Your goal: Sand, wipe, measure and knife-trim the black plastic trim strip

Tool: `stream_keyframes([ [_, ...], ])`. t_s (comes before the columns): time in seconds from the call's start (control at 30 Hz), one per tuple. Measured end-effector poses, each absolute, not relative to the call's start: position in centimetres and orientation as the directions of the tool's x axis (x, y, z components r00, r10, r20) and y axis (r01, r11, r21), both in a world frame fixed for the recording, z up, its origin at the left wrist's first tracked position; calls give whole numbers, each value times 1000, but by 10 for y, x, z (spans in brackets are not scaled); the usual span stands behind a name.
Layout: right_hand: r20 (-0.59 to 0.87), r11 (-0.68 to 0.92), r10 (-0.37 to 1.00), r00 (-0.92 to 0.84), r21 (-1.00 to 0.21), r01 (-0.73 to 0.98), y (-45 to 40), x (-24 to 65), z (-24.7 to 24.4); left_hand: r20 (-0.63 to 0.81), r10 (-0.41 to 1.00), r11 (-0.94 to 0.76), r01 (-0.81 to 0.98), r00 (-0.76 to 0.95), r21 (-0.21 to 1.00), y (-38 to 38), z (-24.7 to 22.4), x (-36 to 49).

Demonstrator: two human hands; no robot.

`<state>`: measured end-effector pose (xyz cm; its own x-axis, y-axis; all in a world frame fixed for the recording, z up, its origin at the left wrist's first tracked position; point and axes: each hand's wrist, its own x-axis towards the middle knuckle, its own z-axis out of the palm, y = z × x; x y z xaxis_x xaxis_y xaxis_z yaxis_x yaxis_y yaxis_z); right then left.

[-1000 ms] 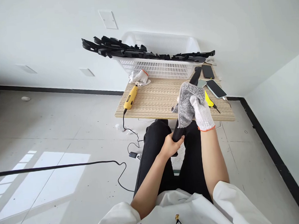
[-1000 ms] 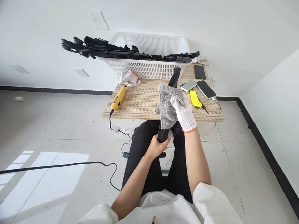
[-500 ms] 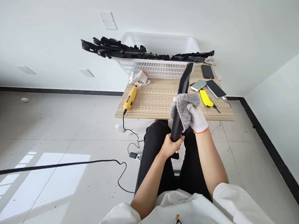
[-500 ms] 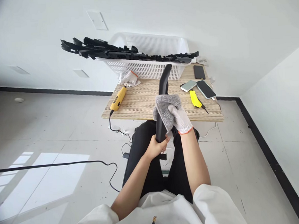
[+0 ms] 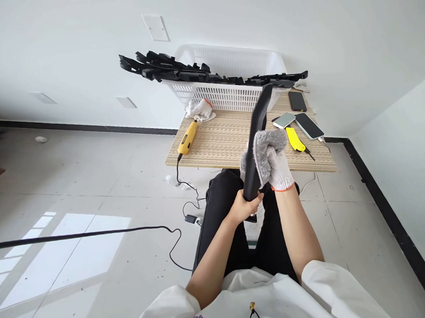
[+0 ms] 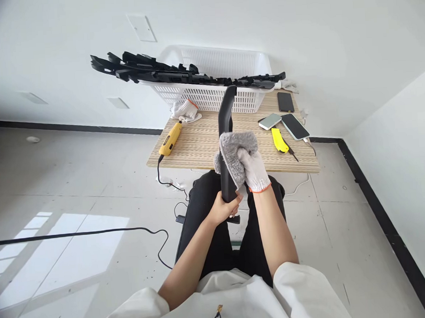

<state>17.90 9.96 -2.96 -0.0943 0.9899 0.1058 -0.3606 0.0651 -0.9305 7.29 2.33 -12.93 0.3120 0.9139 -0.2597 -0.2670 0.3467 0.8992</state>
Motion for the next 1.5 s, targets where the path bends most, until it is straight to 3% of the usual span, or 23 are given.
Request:
stream_keyframes([
  [0.23,92,-8,971,-222,-911,-413,99,181,-28,-283,915,367,-300,289,881,24,-130,73],
  [0.4,182,86,965,-189,-898,-431,97,179,-26,-261,920,345,-284,293,895,24,-132,73],
  [0.6,105,-33,938,-329,-921,-389,95,181,-17,-255,927,339,-324,273,884,23,-130,72],
  [0.73,226,121,948,-223,-906,-406,91,181,-11,-251,932,326,-303,261,896,22,-129,73],
  [0.93,0,-77,954,-301,-967,-243,93,180,-15,-260,931,337,-328,257,883,23,-130,71],
  [1.13,112,64,987,-118,-933,-353,92,170,-14,-249,931,331,-330,267,884,23,-132,71],
  [1.3,5,-59,976,-219,-956,-288,95,172,-23,-222,934,318,-369,279,873,25,-134,69],
  [1.5,30,1,995,-90,-952,-306,99,166,-31,-259,926,344,-327,276,880,26,-123,68],
])
